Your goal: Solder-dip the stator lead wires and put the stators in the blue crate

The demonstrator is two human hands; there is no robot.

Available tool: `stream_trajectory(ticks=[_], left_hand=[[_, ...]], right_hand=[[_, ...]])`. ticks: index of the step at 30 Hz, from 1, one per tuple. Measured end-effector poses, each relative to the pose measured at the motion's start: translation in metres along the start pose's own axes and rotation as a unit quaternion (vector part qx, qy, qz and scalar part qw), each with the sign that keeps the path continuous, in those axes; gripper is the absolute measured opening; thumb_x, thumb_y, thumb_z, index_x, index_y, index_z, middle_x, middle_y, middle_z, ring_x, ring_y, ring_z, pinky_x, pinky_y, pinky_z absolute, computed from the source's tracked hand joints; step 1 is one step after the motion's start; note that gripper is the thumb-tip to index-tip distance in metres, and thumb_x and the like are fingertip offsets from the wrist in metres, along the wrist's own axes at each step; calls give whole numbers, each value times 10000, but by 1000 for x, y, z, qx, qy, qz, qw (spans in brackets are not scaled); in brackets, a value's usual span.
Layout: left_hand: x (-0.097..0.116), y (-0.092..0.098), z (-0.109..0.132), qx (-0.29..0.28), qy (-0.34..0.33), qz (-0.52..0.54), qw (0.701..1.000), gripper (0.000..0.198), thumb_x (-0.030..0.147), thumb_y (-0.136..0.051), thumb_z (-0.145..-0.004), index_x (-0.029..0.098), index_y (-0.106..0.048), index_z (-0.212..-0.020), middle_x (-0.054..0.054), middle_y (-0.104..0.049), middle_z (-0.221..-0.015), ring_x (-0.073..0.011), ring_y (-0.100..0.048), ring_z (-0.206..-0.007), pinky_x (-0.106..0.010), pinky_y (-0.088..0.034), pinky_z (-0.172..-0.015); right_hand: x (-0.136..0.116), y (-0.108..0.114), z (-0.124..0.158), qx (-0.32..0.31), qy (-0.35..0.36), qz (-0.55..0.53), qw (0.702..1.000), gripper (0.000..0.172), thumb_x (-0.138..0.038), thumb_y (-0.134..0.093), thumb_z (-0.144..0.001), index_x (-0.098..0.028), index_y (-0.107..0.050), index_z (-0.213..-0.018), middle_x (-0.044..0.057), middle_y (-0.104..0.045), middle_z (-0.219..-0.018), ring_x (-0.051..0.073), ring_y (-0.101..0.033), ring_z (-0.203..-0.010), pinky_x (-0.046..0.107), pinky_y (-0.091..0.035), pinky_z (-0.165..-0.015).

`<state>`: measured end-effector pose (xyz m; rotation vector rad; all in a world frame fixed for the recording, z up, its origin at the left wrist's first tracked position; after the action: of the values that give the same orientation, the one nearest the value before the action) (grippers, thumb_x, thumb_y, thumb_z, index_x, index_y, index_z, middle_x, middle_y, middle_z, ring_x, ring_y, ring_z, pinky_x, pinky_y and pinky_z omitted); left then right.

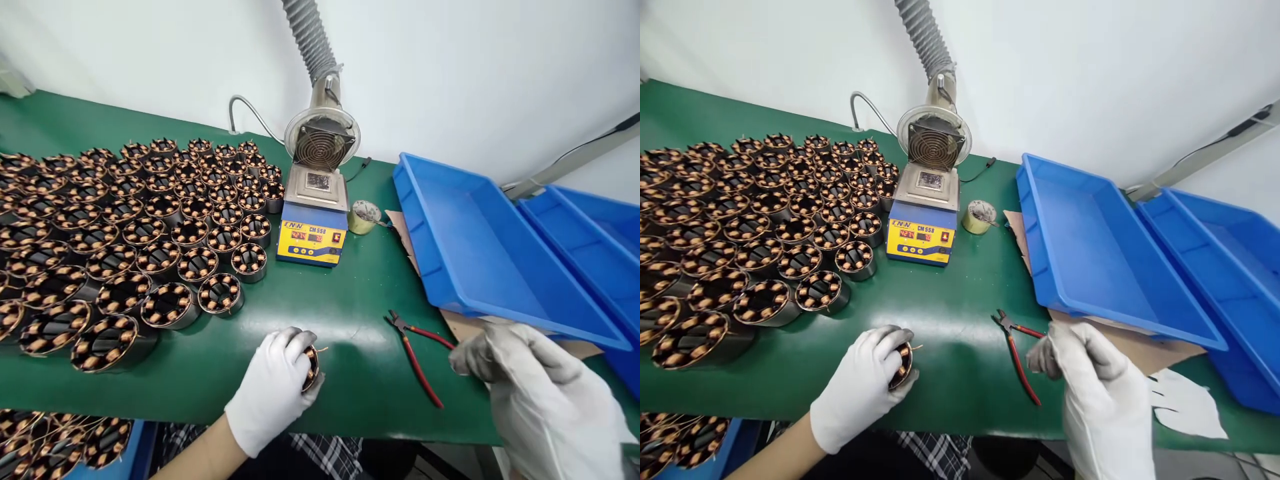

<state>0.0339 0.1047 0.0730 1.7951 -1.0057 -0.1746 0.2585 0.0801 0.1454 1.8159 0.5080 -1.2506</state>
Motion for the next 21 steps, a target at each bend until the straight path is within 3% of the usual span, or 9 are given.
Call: stream_trajectory(ticks=[2,4,7,9,13,15,18,20,21], left_hand=[[0,-1,1,6,9,-6,1000,157,199,-668,-660,111,-640,-787,-87,-708,-933,-260,-631,-827,-382,-545,-650],[1,1,1,-2,22,-13,1000,183,212,-696,-647,115,-644,-793,-87,-710,-939,-266,-636,-831,-387,-549,-646],[0,6,3,-54,33,-23,998,292,282,-746,-627,114,-651,-846,-108,-700,-1010,-288,-635,-884,-407,-557,-680],[0,10,5,-112,16,-25,993,383,347,-751,-639,100,-648,-913,-142,-666,-1110,-308,-621,-957,-421,-555,-724],[-5,10,11,-193,-21,-41,980,479,417,-749,-647,93,-647,-985,-191,-575,-1253,-362,-562,-1087,-477,-525,-808],[-7,8,12,-199,-15,-38,979,490,429,-770,-617,98,-662,-962,-195,-573,-1254,-376,-546,-1109,-499,-508,-834],[-8,9,8,-197,12,16,980,387,392,-760,-645,133,-681,-922,-155,-598,-1233,-364,-518,-1151,-522,-474,-896],[-10,11,2,-223,55,90,969,300,378,-753,-655,182,-693,-873,-111,-576,-1271,-369,-441,-1233,-542,-440,-943],[-11,11,-1,-247,77,137,956,251,359,-765,-640,200,-696,-822,-93,-555,-1297,-368,-397,-1269,-539,-426,-966]], right_hand=[[20,3,0,-39,-8,115,993,320,-496,-570,-744,-212,-569,-598,13,-597,-549,179,-558,-518,289,-461,-509],[53,-7,4,-95,1,268,959,369,-558,-513,-727,-208,-632,-708,64,-670,-695,248,-618,-651,374,-497,-638],[93,-15,6,-29,75,430,899,561,-605,-341,-788,-151,-638,-926,170,-647,-1011,340,-596,-926,478,-468,-785],[111,-18,6,-11,112,492,863,642,-613,-289,-815,-101,-597,-1052,209,-598,-1093,363,-554,-999,505,-448,-823],[119,-17,6,1,144,510,848,646,-597,-264,-847,-83,-580,-1078,228,-575,-1105,398,-508,-1052,544,-424,-835],[110,-16,12,35,145,466,872,571,-576,-354,-838,-94,-601,-1019,233,-576,-1107,410,-478,-1107,574,-371,-902],[91,-28,33,53,104,251,961,402,-509,-562,-778,-142,-619,-931,203,-594,-1100,364,-482,-1142,535,-314,-1000],[90,-58,52,-35,-42,-12,998,376,-513,-594,-778,-202,-610,-988,141,-614,-1104,300,-561,-1057,486,-389,-960],[87,-84,66,-137,-122,-145,972,444,-563,-625,-736,-223,-609,-1020,124,-624,-1105,298,-582,-1028,479,-421,-930]])
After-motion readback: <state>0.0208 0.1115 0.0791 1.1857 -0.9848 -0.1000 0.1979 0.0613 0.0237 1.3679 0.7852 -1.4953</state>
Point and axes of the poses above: each hand's wrist, its own z-axis away from the middle knuckle, its own y-axis out of the back of the hand, x = y × z, the point moved 6 cm from there along -z, towards the middle knuckle
